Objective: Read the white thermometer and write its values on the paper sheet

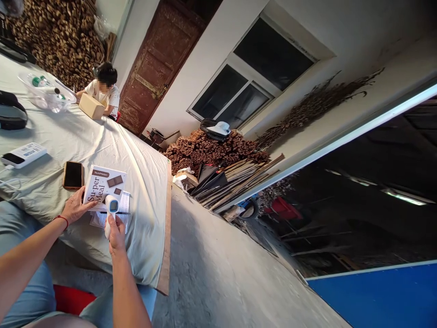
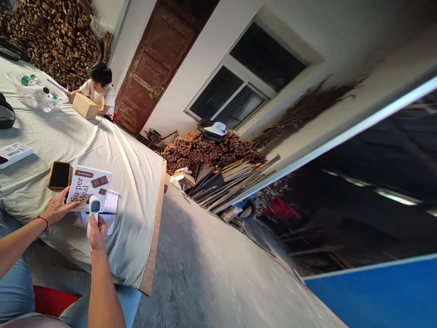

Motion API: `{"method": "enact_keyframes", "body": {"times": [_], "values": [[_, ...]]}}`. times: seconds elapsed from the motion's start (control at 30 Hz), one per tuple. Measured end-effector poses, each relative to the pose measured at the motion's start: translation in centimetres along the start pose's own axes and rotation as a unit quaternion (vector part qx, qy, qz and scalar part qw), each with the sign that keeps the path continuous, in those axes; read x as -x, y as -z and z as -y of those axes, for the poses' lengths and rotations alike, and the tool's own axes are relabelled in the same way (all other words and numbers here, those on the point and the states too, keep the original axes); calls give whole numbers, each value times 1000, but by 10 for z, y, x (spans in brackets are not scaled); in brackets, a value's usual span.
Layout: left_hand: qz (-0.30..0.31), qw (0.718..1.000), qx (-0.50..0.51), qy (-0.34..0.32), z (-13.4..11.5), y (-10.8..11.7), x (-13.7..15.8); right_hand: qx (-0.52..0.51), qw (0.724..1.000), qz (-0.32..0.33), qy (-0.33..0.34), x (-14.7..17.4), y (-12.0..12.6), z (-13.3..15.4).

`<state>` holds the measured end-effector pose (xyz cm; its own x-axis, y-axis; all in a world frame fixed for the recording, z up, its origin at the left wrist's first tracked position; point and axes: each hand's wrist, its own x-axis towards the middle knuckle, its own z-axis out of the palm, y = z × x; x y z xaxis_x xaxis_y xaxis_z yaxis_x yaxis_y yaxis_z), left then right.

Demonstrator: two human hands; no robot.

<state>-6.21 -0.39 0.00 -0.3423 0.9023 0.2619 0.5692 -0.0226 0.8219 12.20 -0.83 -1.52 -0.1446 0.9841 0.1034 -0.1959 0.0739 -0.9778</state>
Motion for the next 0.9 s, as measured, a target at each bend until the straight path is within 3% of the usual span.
{"method": "enact_keyframes", "body": {"times": [0.3, 0.67, 0.8, 0.9], "values": [[-15, 1000, -2, -10, 2, -2, -1, -96, 992, -20, -82, 3, 0, 8], [-15, 1000, 10, -13, 5, -2, 1, -114, 989, -14, -88, 4, 3, 4], [-23, 999, 7, -29, 10, -6, 1, -57, 995, -20, -73, -3, 24, 2], [-49, 998, -7, -44, 15, -9, 0, 85, 996, -41, -8, -16, 61, 5]]}}
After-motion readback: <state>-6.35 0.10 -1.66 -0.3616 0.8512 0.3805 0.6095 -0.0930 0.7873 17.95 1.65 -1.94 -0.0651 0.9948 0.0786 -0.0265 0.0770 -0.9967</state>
